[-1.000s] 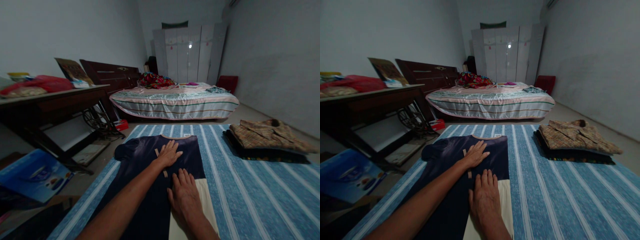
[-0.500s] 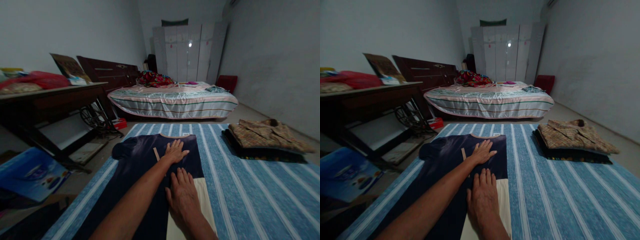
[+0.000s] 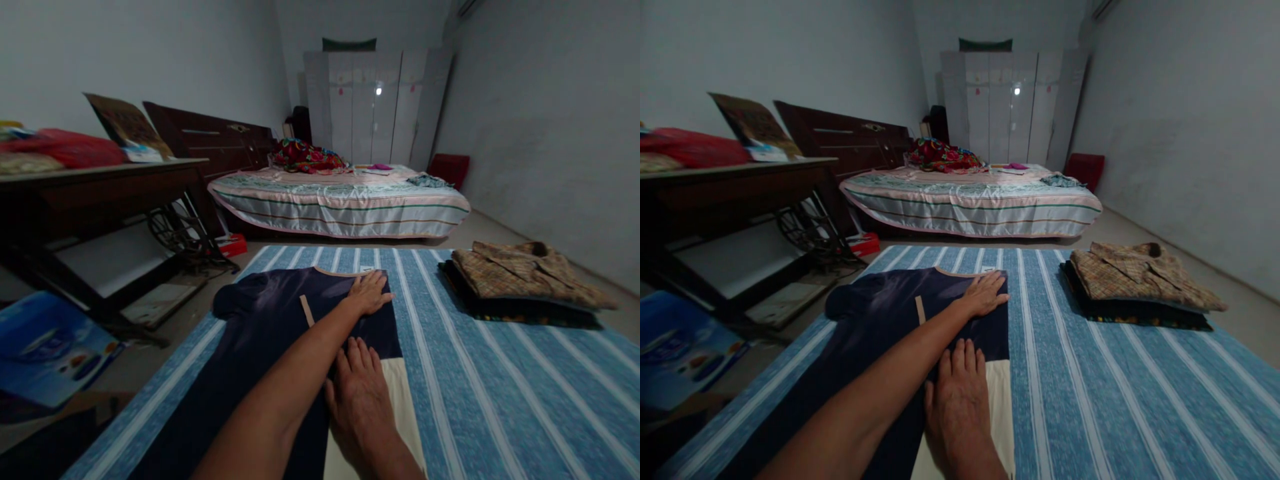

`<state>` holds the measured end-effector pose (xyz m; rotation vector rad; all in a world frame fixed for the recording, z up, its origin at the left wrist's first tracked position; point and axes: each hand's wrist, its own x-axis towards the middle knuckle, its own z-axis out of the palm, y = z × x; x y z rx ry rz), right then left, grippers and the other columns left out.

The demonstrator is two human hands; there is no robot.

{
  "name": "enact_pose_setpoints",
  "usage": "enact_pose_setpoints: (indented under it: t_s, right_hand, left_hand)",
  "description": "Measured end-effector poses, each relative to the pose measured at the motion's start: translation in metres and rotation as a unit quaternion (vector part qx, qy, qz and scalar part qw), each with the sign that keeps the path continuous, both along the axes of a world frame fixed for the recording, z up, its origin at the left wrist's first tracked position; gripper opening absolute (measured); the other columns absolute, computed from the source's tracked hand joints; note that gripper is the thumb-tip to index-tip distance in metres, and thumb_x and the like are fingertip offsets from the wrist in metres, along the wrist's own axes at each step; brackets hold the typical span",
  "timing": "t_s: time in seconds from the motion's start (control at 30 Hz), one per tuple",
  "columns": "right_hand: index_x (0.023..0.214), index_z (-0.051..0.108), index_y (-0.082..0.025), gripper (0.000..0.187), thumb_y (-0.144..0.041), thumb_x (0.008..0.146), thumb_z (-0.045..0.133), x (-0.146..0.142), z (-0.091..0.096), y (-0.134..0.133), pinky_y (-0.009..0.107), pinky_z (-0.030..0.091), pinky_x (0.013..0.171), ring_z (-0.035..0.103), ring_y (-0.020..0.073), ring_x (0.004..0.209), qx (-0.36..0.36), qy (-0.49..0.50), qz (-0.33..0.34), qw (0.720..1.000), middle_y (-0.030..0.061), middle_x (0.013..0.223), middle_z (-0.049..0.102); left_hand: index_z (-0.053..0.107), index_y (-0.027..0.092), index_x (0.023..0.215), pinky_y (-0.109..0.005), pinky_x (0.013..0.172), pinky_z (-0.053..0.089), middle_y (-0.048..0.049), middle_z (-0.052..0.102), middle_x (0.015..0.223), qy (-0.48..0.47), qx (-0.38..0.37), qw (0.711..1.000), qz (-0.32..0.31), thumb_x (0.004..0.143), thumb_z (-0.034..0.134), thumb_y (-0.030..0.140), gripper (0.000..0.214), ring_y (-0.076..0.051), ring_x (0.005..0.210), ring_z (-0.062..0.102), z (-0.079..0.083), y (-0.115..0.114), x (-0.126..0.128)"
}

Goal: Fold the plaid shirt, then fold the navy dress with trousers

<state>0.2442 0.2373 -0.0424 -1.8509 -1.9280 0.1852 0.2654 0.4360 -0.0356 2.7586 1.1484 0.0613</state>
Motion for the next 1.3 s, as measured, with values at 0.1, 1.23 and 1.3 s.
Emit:
enact_pose_setpoints:
  t_s: [0.1, 1.23, 1.3]
  right_hand:
    - [0.134, 0.047, -0.013, 0.05, -0.032, 0.088, 0.041, 0.001, 0.003, -0.001, 0.047, 0.024, 0.108, 0.034, 0.032, 0.13, -0.007, 0.009, 0.005, 1.0, 0.0145, 0.139, 0.043]
    - [0.127, 0.053, -0.009, 0.046, -0.032, 0.089, 0.04, 0.003, -0.003, -0.006, 0.045, 0.025, 0.103, 0.038, 0.0326, 0.126, 0.008, -0.086, 0.012, 0.996, 0.0193, 0.133, 0.047]
    - [0.126, 0.054, -0.009, 0.045, -0.032, 0.09, 0.039, 0.003, -0.003, -0.007, 0.044, 0.026, 0.102, 0.039, 0.0321, 0.125, 0.014, -0.098, 0.016, 0.995, 0.019, 0.132, 0.048]
  left_hand:
    - [0.032, 0.021, 0.138, -0.048, 0.111, 0.01, -0.0091, 0.022, 0.152, 0.003, 0.005, 1.0, -0.009, 0.089, 0.026, 0.058, 0.062, -0.025, 0.14, 0.013, -0.006, 0.007, 0.012]
    - [0.035, 0.018, 0.135, -0.048, 0.111, 0.012, -0.0102, 0.018, 0.153, 0.006, 0.0, 0.998, 0.059, 0.089, 0.025, 0.058, 0.061, -0.024, 0.14, 0.012, 0.027, -0.06, -0.089]
    - [0.032, 0.016, 0.138, -0.048, 0.112, 0.009, -0.0122, 0.016, 0.153, 0.012, 0.0, 0.992, 0.126, 0.089, 0.025, 0.057, 0.064, -0.025, 0.14, 0.008, 0.024, -0.071, -0.114]
